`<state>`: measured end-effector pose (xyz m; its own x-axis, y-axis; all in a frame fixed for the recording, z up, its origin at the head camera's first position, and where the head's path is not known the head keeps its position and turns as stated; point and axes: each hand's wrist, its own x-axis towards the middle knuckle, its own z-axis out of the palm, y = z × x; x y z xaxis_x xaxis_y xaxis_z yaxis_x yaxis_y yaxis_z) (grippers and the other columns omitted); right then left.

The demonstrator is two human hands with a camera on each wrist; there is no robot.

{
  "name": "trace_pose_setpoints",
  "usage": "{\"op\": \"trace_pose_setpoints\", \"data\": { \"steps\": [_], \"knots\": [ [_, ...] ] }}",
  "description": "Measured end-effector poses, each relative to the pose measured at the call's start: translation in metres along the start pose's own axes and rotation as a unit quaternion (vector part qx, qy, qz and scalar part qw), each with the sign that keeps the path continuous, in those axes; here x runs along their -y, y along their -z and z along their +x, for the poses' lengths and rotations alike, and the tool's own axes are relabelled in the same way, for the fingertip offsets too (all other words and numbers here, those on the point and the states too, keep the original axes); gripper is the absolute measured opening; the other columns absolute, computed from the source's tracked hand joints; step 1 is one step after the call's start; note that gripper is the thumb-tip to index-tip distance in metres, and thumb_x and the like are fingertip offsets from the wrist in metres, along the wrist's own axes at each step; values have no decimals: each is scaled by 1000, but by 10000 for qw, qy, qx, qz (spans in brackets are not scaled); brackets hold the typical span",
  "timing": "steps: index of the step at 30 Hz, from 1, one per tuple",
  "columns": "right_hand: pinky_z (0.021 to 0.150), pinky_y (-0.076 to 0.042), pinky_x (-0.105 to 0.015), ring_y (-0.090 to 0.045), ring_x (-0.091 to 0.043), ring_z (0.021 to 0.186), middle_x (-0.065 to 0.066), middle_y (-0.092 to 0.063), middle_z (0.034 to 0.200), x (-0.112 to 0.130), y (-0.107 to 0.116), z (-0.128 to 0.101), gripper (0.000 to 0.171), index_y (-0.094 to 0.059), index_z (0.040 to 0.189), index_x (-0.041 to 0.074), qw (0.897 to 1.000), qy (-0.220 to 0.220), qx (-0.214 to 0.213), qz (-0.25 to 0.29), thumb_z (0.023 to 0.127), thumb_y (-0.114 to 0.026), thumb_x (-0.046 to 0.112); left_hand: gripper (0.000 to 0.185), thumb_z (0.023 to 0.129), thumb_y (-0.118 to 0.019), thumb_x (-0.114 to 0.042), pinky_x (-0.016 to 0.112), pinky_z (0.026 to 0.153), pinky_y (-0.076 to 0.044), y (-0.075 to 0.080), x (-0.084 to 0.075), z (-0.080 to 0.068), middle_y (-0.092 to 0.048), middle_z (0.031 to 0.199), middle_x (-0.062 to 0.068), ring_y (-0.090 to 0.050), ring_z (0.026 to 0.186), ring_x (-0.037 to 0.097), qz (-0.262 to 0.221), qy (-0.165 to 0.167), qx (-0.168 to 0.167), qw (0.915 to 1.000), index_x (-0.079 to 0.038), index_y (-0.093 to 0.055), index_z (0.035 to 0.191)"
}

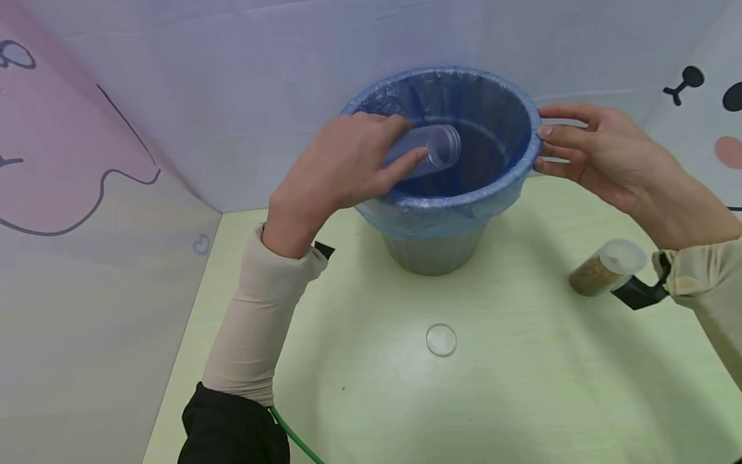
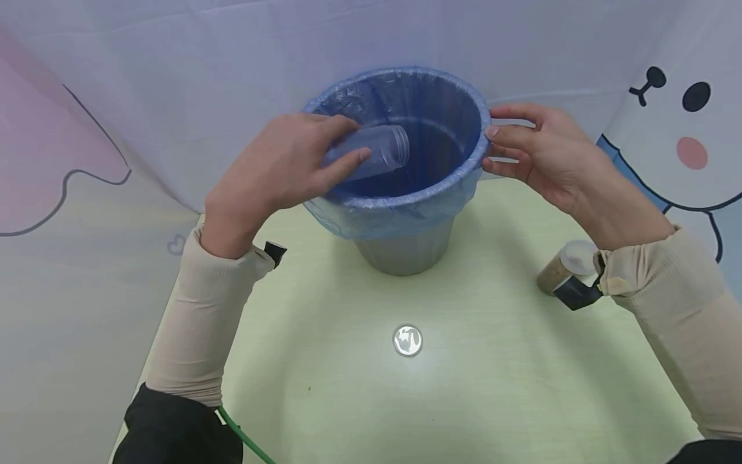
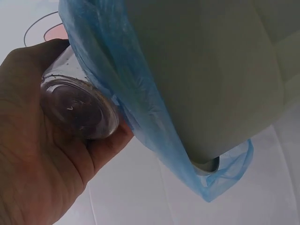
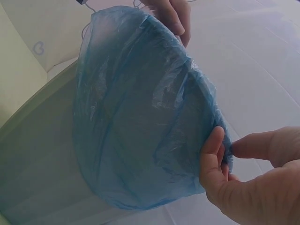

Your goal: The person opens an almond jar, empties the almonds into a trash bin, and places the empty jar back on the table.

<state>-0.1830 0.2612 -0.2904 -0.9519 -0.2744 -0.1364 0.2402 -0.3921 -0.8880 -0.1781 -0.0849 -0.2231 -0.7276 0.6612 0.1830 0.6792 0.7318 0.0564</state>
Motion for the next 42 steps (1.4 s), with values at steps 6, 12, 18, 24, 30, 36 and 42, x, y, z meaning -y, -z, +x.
{"op": "trace_pose_setpoints", "data": {
  "steps": [6, 12, 18, 24, 30, 36, 42],
  "knots": [
    [76, -64, -37, -75, -25, 95, -11, -69, 124, 1, 2, 0, 43, -52, 143, 10, 10000, -49, -45, 55, 103, -55, -5, 44, 109, -47, -47, 38, 74, -48, -2, 0, 3, -54, 76, 2, -55, 71, 21, -204, 5, 3, 9998, -7, -63, 102],
    [77, -64, -38, -75, -25, 97, -10, -69, 126, 1, 3, -1, 41, -54, 142, 10, 9999, -42, -50, 101, 103, -55, -5, 45, 110, -45, -49, 39, 77, -49, -1, -4, 6, -56, 81, 3, -56, 75, 21, -143, 52, 211, 9997, -8, -61, 103],
    [78, -64, -37, -76, -25, 96, -11, -70, 125, 1, 3, -1, 40, -56, 141, 9, 9999, -35, -17, 110, 103, -55, -5, 44, 109, -48, -48, 40, 74, -50, -1, -6, 3, -60, 84, 3, -57, 75, 21, 85, 71, 60, 9999, -7, -64, 108],
    [78, -63, -37, -76, -24, 96, -10, -69, 126, 2, 5, -1, 41, -56, 142, 10, 9999, -37, -32, 92, 104, -55, -4, 46, 108, -49, -49, 41, 69, -52, -2, -8, 3, -63, 88, 3, -59, 76, 21, 352, 66, -58, 9993, -7, -66, 113],
    [78, -63, -37, -75, -25, 96, -10, -69, 126, 2, 5, -1, 41, -55, 142, 10, 9999, -29, -24, 114, 104, -55, -4, 51, 106, -54, -50, 44, 82, -57, -2, -9, 3, -69, 115, 6, -65, 98, 25, 665, -125, -238, 9974, -10, -63, 136],
    [78, -63, -37, -75, -24, 96, -10, -69, 125, 3, 5, 0, 41, -55, 142, 10, 10000, -36, -40, 72, 104, -55, -4, 50, 104, -63, -44, 43, 90, -51, -2, -11, 1, -66, 125, 7, -58, 108, 29, 1013, -477, -500, 9925, -16, -60, 145],
    [78, -63, -37, -75, -25, 96, -10, -68, 126, 2, 5, -1, 42, -55, 143, 10, 9999, -46, -22, 106, 104, -55, -4, 47, 101, -69, -32, 44, 98, -44, -2, -14, 0, -64, 132, 7, -53, 120, 31, 1317, -812, -779, 9849, -18, -60, 146]
  ]
}}
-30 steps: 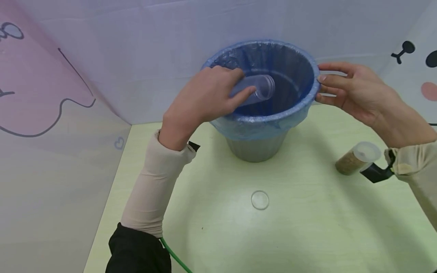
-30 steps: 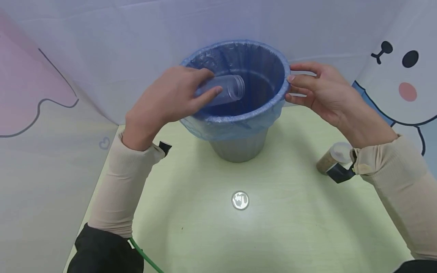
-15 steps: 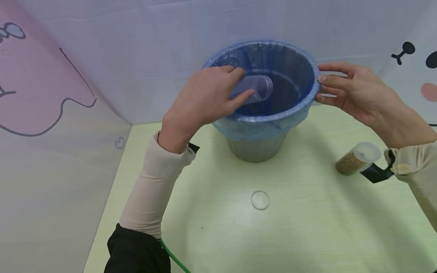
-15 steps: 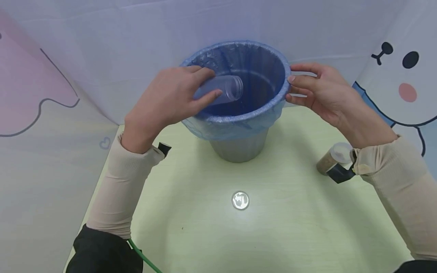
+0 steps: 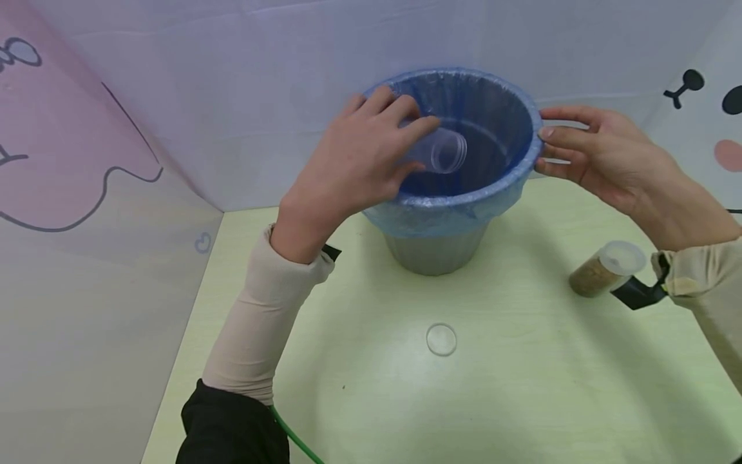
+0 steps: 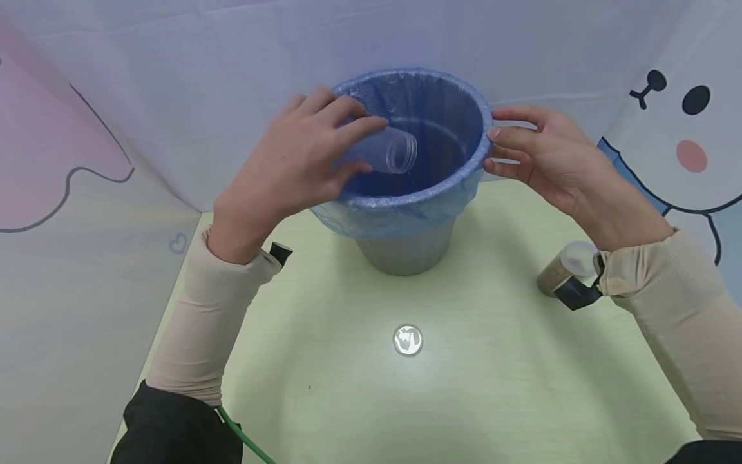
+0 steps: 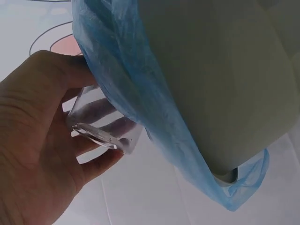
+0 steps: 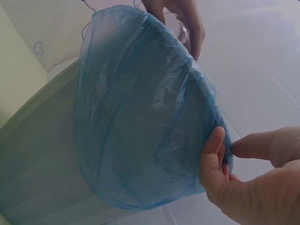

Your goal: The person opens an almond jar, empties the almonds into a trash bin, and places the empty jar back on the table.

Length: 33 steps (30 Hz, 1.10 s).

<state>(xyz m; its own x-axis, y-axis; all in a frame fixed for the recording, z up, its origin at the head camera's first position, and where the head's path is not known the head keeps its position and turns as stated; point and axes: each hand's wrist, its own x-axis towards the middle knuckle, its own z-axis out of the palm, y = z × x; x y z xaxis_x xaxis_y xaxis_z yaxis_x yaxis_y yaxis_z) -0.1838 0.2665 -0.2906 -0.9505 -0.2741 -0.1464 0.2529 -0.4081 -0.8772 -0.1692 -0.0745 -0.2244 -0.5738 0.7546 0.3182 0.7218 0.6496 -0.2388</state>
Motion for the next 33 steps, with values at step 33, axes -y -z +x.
{"op": "trace_pose_setpoints", "data": {
  "steps": [33],
  "knots": [
    [79, -63, -36, -74, -25, 99, -11, -68, 127, 0, 3, -1, 41, -53, 143, 10, 10000, 28, 24, 3, 104, -54, -3, 56, 105, -32, 9, 53, 112, -41, -9, -2, -7, -61, 140, 7, -51, 133, 34, 518, -421, -869, 9940, -22, -60, 142]
  ]
}}
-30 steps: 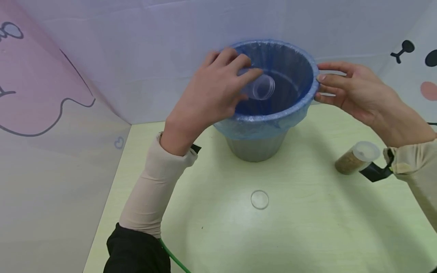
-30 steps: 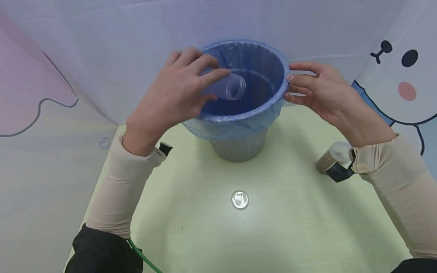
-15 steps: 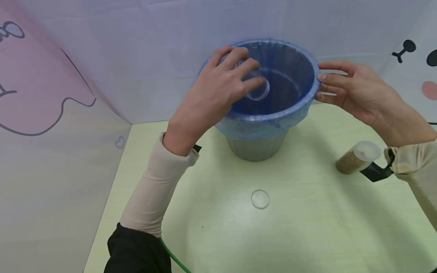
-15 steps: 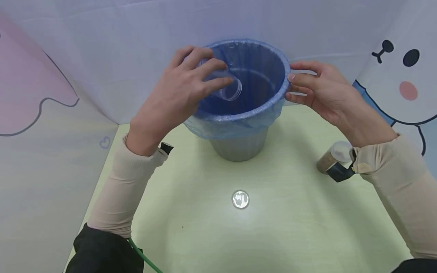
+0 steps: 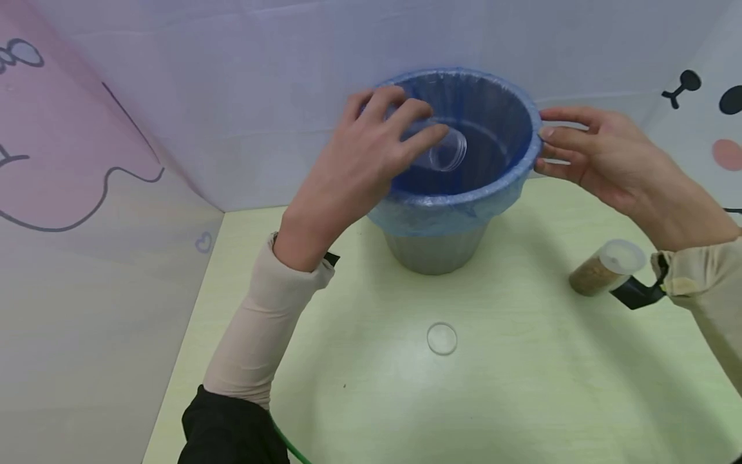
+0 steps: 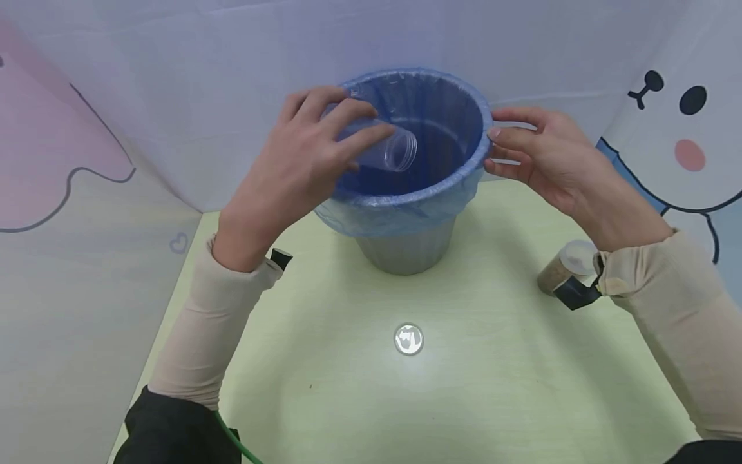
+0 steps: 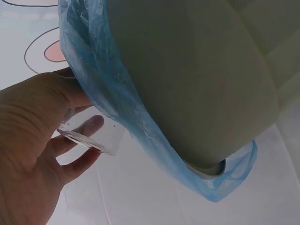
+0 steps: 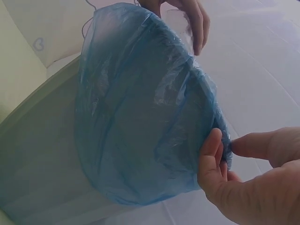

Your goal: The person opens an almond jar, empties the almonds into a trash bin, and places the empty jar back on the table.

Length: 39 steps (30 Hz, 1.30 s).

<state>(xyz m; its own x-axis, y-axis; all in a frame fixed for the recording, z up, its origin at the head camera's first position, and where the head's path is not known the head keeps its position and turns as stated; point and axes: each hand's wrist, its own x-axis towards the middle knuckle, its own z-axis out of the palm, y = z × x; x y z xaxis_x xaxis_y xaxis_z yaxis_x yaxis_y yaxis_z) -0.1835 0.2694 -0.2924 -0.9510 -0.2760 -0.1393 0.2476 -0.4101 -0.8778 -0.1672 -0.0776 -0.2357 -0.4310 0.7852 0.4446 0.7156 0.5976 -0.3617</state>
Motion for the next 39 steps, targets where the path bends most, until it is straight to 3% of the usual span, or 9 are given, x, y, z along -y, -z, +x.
{"op": "trace_pose_setpoints", "data": {
  "steps": [3, 7, 14, 25, 29, 30, 34, 37, 39],
  "knots": [
    [81, -63, -35, -74, -24, 100, -11, -70, 124, -1, 3, -2, 42, -50, 145, 10, 9996, 26, 35, -285, 105, -54, 0, 47, 107, -50, -1, 55, 108, -43, 0, 1, -5, -60, 142, 8, -50, 134, 36, -176, 265, -203, 9993, -25, -57, 147],
    [82, -63, -32, -74, -23, 98, -9, -73, 118, -3, 8, -7, 43, -47, 147, 9, 9974, 150, 66, -699, 105, -56, 2, 55, 98, -74, -16, 55, 100, -48, -1, 4, -16, -61, 140, 10, -53, 130, 36, -468, 586, -744, 9944, -25, -57, 149],
    [80, -63, -30, -72, -22, 92, -8, -70, 113, -10, 12, -20, 44, -47, 146, 5, 9904, 765, 190, -1139, 104, -56, -1, 59, 97, -74, -18, 48, 104, -48, 1, 3, -43, -60, 135, 17, -53, 125, 37, -1303, 1008, -1496, 9749, -14, -54, 152],
    [81, -60, -19, -72, -15, 92, -8, -59, 123, -28, 16, -50, 41, -54, 143, 6, 9553, 1588, -229, -2483, 102, -59, -2, 65, 91, -81, -17, 46, 99, -47, -1, -1, -80, -56, 130, 23, -53, 125, 33, -2376, 1704, -2006, 9350, -7, -56, 150],
    [82, -58, -16, -73, -11, 92, -5, -63, 121, -36, 19, -61, 42, -56, 142, 4, 9389, 1892, -299, -2859, 101, -58, -6, 69, 88, -83, -11, 40, 103, -46, -8, 0, -95, -54, 132, 21, -53, 125, 28, -2971, 2094, -2070, 9083, -8, -54, 150],
    [82, -58, -15, -73, -9, 93, -4, -64, 121, -38, 20, -64, 43, -57, 142, 5, 9329, 1929, -354, -3019, 101, -58, -7, 70, 87, -83, -9, 38, 105, -45, -9, 0, -99, -53, 133, 21, -53, 125, 26, -3126, 2219, -2071, 9001, -9, -54, 151],
    [85, -52, -7, -69, -1, 101, 5, -63, 124, -46, 25, -75, 45, -57, 143, 11, 8842, 2041, -747, -4134, 100, -60, -5, 76, 84, -85, -4, 34, 102, -49, -13, -2, -115, -49, 135, 17, -50, 127, 19, -3652, 2729, -2020, 8668, -14, -54, 152],
    [90, -46, -2, -62, 5, 109, 13, -59, 127, -54, 31, -82, 45, -55, 144, 12, 8386, 2165, -1039, -4889, 101, -62, -1, 77, 83, -85, -4, 33, 101, -53, -15, -5, -126, -48, 136, 3, -49, 128, 17, -3894, 3009, -1962, 8481, -15, -54, 152],
    [92, -41, 0, -58, 7, 113, 17, -57, 129, -59, 36, -86, 45, -54, 145, 9, 8194, 2254, -1134, -5147, 102, -62, 0, 77, 83, -85, -3, 33, 103, -54, -18, -7, -133, -47, 137, -7, -49, 128, 17, -4026, 3157, -1935, 8371, -15, -54, 152]
  ]
}}
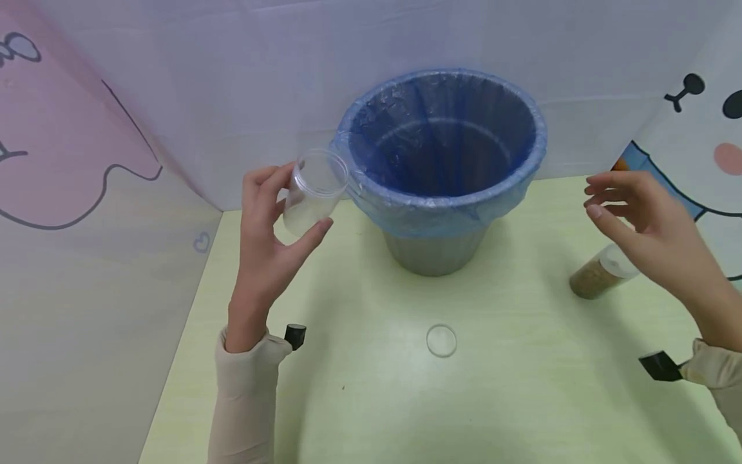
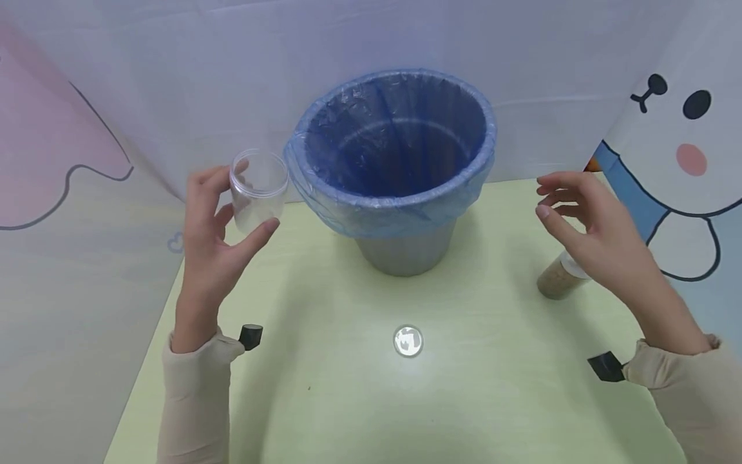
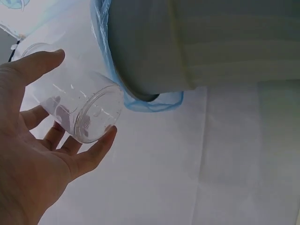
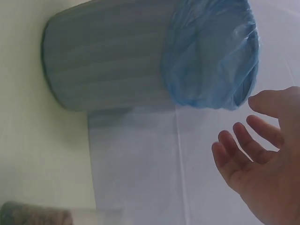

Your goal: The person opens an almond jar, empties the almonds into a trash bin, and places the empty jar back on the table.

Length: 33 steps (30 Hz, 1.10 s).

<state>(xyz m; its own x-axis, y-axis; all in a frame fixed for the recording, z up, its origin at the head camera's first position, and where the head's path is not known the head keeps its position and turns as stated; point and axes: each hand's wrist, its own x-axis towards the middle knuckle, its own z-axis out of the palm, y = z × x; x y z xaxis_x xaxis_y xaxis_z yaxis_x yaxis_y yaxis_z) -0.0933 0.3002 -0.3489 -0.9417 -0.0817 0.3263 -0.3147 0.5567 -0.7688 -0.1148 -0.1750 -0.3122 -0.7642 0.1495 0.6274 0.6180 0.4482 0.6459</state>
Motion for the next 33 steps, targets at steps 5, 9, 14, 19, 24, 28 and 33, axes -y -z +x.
{"op": "trace_pose_setpoints", "data": {
  "steps": [5, 9, 14, 19, 24, 28, 33],
  "knots": [
    [99, -33, 2, -46, 16, 121, 32, -49, 132, -15, -1, -18, 42, -55, 143, 1, 9961, 280, -279, -795, 101, -63, 2, 74, 82, -84, 1, 31, 105, -53, 0, 9, -16, -46, 136, -9, -48, 127, 15, -131, 476, -101, 9987, -15, -56, 148],
    [105, -25, 0, -35, 21, 125, 19, -53, 135, -28, -1, -37, 42, -57, 141, -3, 9887, 350, -571, -1338, 100, -65, 3, 73, 83, -84, 0, 30, 107, -52, -1, 19, -31, -48, 136, 0, -46, 128, 11, 23, 813, -92, 9966, -18, -56, 148],
    [111, -18, -6, -45, -21, 132, -30, -56, 136, -42, 0, -58, 42, -57, 142, -4, 9825, 210, -749, -1690, 101, -63, 5, 76, 85, -83, -1, 26, 111, -47, -3, 32, -51, -52, 138, 5, -50, 128, 9, 126, 1065, -23, 9942, -24, -54, 151],
    [117, -16, -13, -43, -54, 130, -36, -54, 140, -52, 0, -69, 44, -55, 145, -4, 9807, 67, -815, -1778, 103, -62, 8, 73, 84, -83, 3, 26, 115, -45, -9, 45, -68, -56, 136, 9, -57, 125, 15, -66, 1090, -42, 9940, -18, -56, 149],
    [110, -13, -3, -42, -56, 133, -35, -51, 147, -61, -1, -76, 49, -50, 149, -3, 9797, -145, -834, -1819, 102, -62, 6, 70, 84, -85, -2, 26, 117, -43, -17, 55, -87, -58, 136, 5, -56, 129, 15, -108, 1631, 80, 9865, -22, -58, 146],
    [106, -14, 4, -36, -47, 148, -32, -44, 155, -70, -2, -82, 58, -43, 155, 0, 9818, -490, -744, -1679, 101, -63, 1, 67, 84, -86, -3, 38, 120, -42, -23, 63, -100, -58, 138, 3, -55, 133, 17, -174, 2287, 114, 9733, -18, -59, 143],
    [97, -22, 10, -29, 4, 151, -26, -36, 162, -83, -8, -88, 69, -33, 162, 6, 9839, -969, -710, -1326, 100, -62, -1, 67, 84, -85, -2, 49, 120, -41, -32, 72, -113, -59, 140, 4, -54, 135, 24, -211, 2895, 147, 9568, -14, -58, 144]
  ]
}}
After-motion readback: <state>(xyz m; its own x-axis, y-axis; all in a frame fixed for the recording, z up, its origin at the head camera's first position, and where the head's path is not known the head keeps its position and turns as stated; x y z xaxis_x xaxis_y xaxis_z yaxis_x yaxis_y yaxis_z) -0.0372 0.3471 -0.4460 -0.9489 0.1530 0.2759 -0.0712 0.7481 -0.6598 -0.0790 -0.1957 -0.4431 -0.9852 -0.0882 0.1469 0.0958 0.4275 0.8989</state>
